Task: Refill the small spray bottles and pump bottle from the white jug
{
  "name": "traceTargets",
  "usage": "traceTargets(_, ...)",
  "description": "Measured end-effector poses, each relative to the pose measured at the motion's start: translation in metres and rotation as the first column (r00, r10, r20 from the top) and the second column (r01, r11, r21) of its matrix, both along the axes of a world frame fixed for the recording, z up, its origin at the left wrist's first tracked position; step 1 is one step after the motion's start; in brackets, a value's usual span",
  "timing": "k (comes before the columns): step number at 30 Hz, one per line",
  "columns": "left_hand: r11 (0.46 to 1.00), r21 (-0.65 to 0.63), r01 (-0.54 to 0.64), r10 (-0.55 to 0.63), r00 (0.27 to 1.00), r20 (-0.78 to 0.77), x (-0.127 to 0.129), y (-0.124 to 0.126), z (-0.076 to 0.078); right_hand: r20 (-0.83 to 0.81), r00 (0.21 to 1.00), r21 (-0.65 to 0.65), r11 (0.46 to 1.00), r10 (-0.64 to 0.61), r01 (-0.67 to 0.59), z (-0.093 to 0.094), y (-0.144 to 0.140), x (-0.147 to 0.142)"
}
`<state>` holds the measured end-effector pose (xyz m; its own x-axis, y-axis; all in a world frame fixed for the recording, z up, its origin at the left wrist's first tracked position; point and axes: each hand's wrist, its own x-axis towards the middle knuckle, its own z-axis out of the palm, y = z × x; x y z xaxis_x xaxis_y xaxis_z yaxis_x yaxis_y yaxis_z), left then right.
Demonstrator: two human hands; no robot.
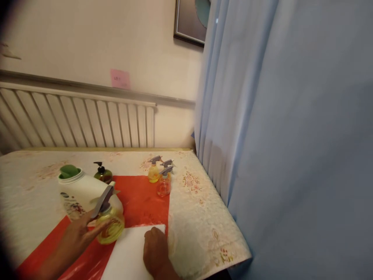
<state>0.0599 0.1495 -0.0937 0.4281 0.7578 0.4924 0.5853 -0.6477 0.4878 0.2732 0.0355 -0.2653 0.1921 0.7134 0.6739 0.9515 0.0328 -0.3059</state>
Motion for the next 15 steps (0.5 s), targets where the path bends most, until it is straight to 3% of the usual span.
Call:
traceTargets(6, 0.996, -0.082, -0.026, 0.03, 0.999, 0.043, 0.064, 0.034, 0.005, -0.004, 1.0, 0.028, 1.0, -0.01, 0.01, 0.0, -0.004, -0.002)
traceTargets(15, 0.989, -0.143, -0.043, 0.055, 0.995, 0.08, 0.149, 0.104, -0.025, -0.013, 1.0, 0.009, 1.0, -0.012, 0.012, -0.006, 0.003, -0.002)
